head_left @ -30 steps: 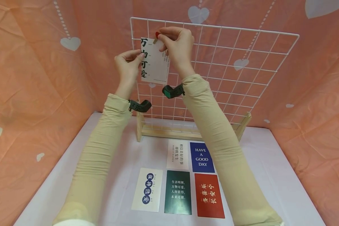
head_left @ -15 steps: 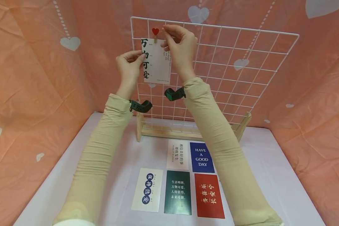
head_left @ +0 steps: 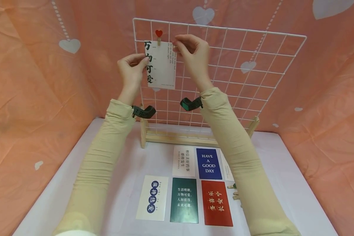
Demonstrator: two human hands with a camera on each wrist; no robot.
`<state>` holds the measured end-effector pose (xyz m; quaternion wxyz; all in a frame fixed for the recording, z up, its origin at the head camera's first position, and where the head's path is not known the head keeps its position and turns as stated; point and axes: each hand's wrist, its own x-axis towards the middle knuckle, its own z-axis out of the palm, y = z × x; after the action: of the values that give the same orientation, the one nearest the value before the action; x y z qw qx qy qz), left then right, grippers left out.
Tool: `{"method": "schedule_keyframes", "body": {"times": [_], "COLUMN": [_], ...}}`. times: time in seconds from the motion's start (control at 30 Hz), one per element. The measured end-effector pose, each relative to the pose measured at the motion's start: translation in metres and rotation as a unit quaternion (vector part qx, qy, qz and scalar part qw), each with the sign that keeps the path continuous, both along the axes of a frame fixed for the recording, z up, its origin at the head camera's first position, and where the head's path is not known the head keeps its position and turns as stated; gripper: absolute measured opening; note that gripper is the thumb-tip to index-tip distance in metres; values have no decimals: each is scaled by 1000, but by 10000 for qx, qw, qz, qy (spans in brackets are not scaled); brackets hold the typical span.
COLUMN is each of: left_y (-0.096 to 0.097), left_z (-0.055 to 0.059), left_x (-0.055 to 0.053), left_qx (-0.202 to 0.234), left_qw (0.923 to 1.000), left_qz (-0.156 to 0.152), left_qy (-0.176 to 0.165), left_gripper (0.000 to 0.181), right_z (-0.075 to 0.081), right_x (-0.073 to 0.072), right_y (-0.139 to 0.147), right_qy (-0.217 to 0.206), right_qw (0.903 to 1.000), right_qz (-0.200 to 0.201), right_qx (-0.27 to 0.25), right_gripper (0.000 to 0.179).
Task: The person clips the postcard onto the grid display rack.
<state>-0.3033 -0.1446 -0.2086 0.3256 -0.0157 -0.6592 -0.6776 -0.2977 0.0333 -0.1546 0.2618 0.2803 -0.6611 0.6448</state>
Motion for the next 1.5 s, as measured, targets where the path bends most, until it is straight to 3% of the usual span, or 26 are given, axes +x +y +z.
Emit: {"method": "schedule_keyframes", "body": {"times": [0.2, 0.37, 0.5, 0.6, 0.73, 0.9, 1.07, 1.27, 1.4, 1.5], "left_y": [-8, -19, -25, -27, -26, -24, -20, -17, -13, -9], "left_z": [-5, -10, -15, -22, -34, -54, -74, -98, -114, -127], "left_x": [3, 10, 16, 21, 28, 39, 49, 55, 58, 60], "left_qx": [387, 778, 1043, 1134, 1162, 944, 638, 244, 230, 247], "left_qw": [9980, 9935, 9891, 9863, 9803, 9721, 9599, 9319, 9162, 9086], "left_qz": [-467, -790, -1004, -1195, -1528, -1918, -2354, -2938, -3105, -3204], "left_qy": [184, 246, 255, 54, -473, -969, -1381, -2113, -2524, -2668], "left_gripper": [19, 17, 21, 25, 27, 31, 37, 42, 40, 39], "right_z": [-11, -31, -47, -59, -74, -92, -107, -124, -135, -144], "right_x": [-2, -15, -16, -14, -8, 4, 17, 32, 40, 46], "right_y": [16, 35, 54, 69, 88, 111, 133, 155, 169, 180], "right_qy": [-205, -455, -650, -683, -923, -1335, -1513, -1720, -1841, -1943], "right_qw": [9993, 9973, 9946, 9933, 9904, 9854, 9821, 9775, 9757, 9741], "right_qz": [316, 569, 812, 908, 962, 963, 939, 831, 689, 571], "right_qx": [-36, -77, -31, 220, 360, 430, 618, 894, 969, 1006], "right_gripper": [15, 17, 20, 25, 27, 31, 33, 38, 39, 42]}}
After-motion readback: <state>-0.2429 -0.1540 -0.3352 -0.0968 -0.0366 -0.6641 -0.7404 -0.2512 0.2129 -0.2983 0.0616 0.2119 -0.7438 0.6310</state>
